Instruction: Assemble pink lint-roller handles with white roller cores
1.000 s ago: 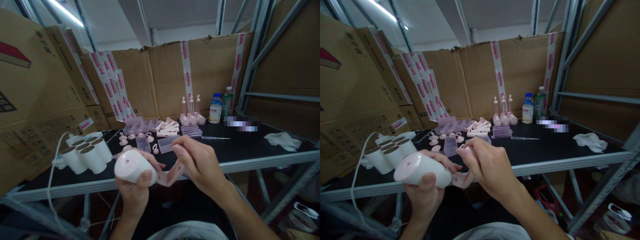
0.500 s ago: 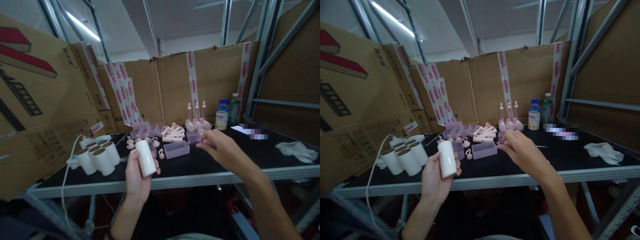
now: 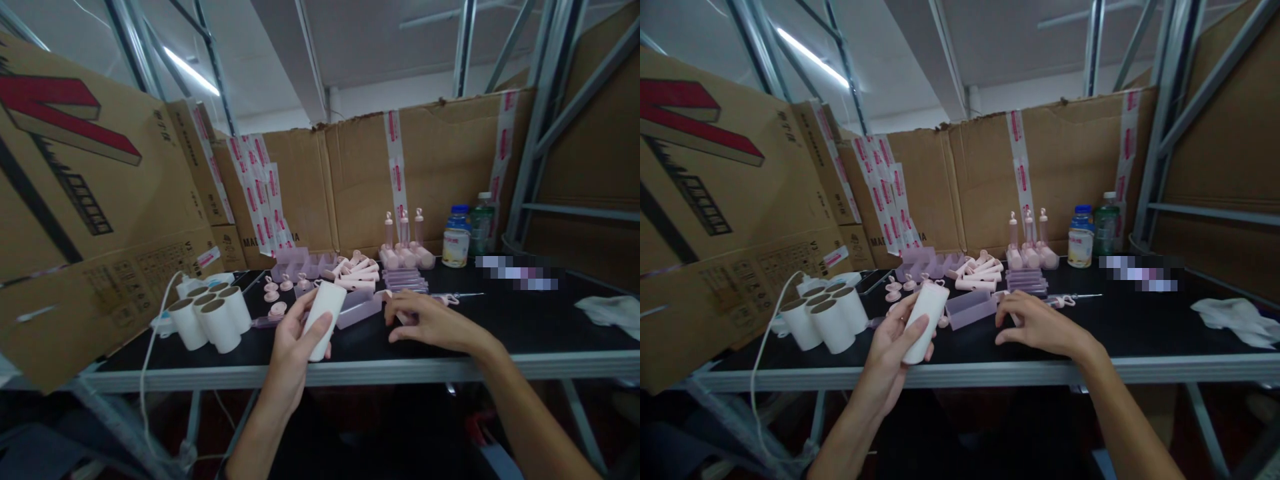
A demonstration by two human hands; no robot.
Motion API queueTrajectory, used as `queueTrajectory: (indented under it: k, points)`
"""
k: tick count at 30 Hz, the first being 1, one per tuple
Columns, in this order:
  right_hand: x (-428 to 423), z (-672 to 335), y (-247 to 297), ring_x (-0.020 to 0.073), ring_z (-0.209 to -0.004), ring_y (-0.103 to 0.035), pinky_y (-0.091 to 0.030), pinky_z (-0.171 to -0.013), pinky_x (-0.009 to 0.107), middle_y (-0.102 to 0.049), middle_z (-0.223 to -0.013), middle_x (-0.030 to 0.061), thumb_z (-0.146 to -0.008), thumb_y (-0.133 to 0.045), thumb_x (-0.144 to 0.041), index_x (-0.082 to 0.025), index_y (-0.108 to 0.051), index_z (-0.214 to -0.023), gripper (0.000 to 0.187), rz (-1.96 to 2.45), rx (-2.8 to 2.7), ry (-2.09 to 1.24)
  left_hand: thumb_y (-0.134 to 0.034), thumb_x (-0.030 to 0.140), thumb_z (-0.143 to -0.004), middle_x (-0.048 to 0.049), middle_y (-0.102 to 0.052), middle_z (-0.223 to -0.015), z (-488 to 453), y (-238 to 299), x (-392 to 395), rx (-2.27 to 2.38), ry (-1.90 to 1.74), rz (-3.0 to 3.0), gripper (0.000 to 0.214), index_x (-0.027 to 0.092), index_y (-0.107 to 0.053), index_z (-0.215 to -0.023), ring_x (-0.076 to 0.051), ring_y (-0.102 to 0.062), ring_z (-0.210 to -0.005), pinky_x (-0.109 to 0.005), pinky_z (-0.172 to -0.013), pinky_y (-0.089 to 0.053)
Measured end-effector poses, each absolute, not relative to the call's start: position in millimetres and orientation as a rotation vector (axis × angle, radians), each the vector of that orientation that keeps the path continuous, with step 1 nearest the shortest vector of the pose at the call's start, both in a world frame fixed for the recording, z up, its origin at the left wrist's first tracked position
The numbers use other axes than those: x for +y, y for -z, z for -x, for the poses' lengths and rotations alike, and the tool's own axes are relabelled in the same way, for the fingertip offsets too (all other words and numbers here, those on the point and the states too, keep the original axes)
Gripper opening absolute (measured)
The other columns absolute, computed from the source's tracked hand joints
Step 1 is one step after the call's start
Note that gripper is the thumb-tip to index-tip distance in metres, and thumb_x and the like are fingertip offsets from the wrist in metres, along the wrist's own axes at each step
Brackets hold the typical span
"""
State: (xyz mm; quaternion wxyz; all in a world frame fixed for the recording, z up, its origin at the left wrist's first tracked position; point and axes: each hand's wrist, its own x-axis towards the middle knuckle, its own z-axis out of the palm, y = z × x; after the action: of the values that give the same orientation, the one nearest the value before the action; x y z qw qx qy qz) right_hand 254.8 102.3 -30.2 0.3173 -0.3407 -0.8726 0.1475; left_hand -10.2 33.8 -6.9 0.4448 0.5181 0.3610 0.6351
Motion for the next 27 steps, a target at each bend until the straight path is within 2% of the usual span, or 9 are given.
queueTrajectory:
  k: [2, 5, 7, 9, 12, 14, 20, 23, 27]
  points:
    - [99.8, -251.3, 26.7, 0.0238, -0.106, -0.065, -0.049, -0.097, 0.039, -0.074, -0.106, 0.0066, -0.095, -0.071, -0.043, -0.02, -0.074, -0.102, 0.024, 0.867, -2.134, -0.341, -0.089, 0.035, -0.074, -0.0054, -0.068, -0.105, 11.8, 8.0, 36.4, 0.924, -1.605, -1.363, 0.053, 0.019, -0.065, -0.119, -0.015, -0.062, -0.073, -0.019, -0.044, -0.05]
    - [86.9, -239.3, 19.7, 0.0209, -0.1, -0.07, -0.054, -0.091, 0.036, -0.074, -0.115, 0.009, -0.102, -0.061, -0.039, -0.02, -0.07, -0.125, 0.031, 0.79, -1.892, -0.378, -0.093, 0.036, -0.069, -0.0029, -0.067, -0.094, 19.1, 11.5, 42.4, 0.985, -1.622, -1.502, 0.046, 0.021, -0.062, -0.101, -0.017, -0.065, -0.072, -0.019, -0.042, -0.048]
    - [74.9, -228.3, 15.0, 0.0186, -0.094, -0.072, -0.058, -0.084, 0.033, -0.074, -0.122, 0.0099, -0.102, -0.06, -0.038, -0.023, -0.062, -0.142, 0.043, 0.7, -1.843, -0.525, -0.092, 0.038, -0.07, -0.003, -0.067, -0.09, 25.5, 12.1, 44.6, 1.04, -1.594, -1.635, 0.042, 0.02, -0.065, -0.097, -0.018, -0.065, -0.071, -0.02, -0.046, -0.049]
    - [63.8, -217.9, 10.5, 0.0177, -0.096, -0.073, -0.061, -0.081, 0.031, -0.072, -0.131, 0.0104, -0.101, -0.063, -0.037, -0.026, -0.059, -0.148, 0.049, 0.605, -1.84, -0.663, -0.09, 0.038, -0.074, -0.006, -0.069, -0.098, 30.9, 9.7, 43.8, 1.062, -1.558, -1.809, 0.036, 0.02, -0.071, -0.098, -0.02, -0.067, -0.08, -0.023, -0.055, -0.052]
    - [53.6, -208.0, 5.1, 0.0192, -0.108, -0.072, -0.061, -0.086, 0.03, -0.07, -0.138, 0.0094, -0.099, -0.065, -0.036, -0.027, -0.066, -0.141, 0.043, 0.526, -1.856, -0.699, -0.088, 0.036, -0.077, -0.0065, -0.07, -0.106, 34.9, 2.6, 39.4, 1.097, -1.563, -2.038, 0.029, 0.021, -0.076, -0.099, -0.024, -0.067, -0.095, -0.03, -0.076, -0.055]
    - [51.0, -205.1, 3.3, 0.0198, -0.114, -0.07, -0.061, -0.089, 0.03, -0.071, -0.137, 0.0084, -0.1, -0.064, -0.034, -0.027, -0.071, -0.135, 0.036, 0.508, -1.869, -0.693, -0.088, 0.036, -0.075, -0.0048, -0.071, -0.104, 34.8, -1.3, 36.6, 1.145, -1.597, -2.081, 0.032, 0.022, -0.075, -0.102, -0.023, -0.066, -0.096, -0.031, -0.082, -0.053]
    - [53.4, -199.2, 9.3, 0.0186, -0.103, -0.073, -0.062, -0.089, 0.03, -0.077, -0.118, 0.0064, -0.091, -0.068, -0.022, -0.021, -0.072, -0.125, 0.034, 0.507, -1.736, -0.917, -0.093, 0.033, -0.068, -0.0007, -0.066, -0.1, 29.9, -2.6, 34.0, 1.133, -1.775, -1.944, 0.053, 0.023, -0.064, -0.111, -0.018, -0.064, -0.091, -0.026, -0.079, -0.053]
    - [55.9, -193.9, 13.6, 0.0188, -0.1, -0.074, -0.062, -0.086, 0.03, -0.077, -0.113, 0.0058, -0.086, -0.068, -0.019, -0.02, -0.073, -0.12, 0.034, 0.516, -1.693, -0.972, -0.093, 0.031, -0.067, -0.0005, -0.065, -0.1, 27.9, -1.8, 32.7, 1.141, -1.789, -1.904, 0.05, 0.022, -0.064, -0.106, -0.018, -0.064, -0.091, -0.025, -0.078, -0.054]
    - [56.6, -180.4, 15.3, 0.0219, -0.107, -0.074, -0.063, -0.089, 0.033, -0.078, -0.118, 0.0066, -0.084, -0.07, -0.021, -0.02, -0.076, -0.115, 0.031, 0.494, -1.581, -1.033, -0.091, 0.034, -0.072, -0.002, -0.065, -0.109, 23.8, 2.1, 34.7, 1.109, -1.827, -1.718, 0.046, 0.023, -0.066, -0.108, -0.017, -0.064, -0.092, -0.024, -0.073, -0.056]
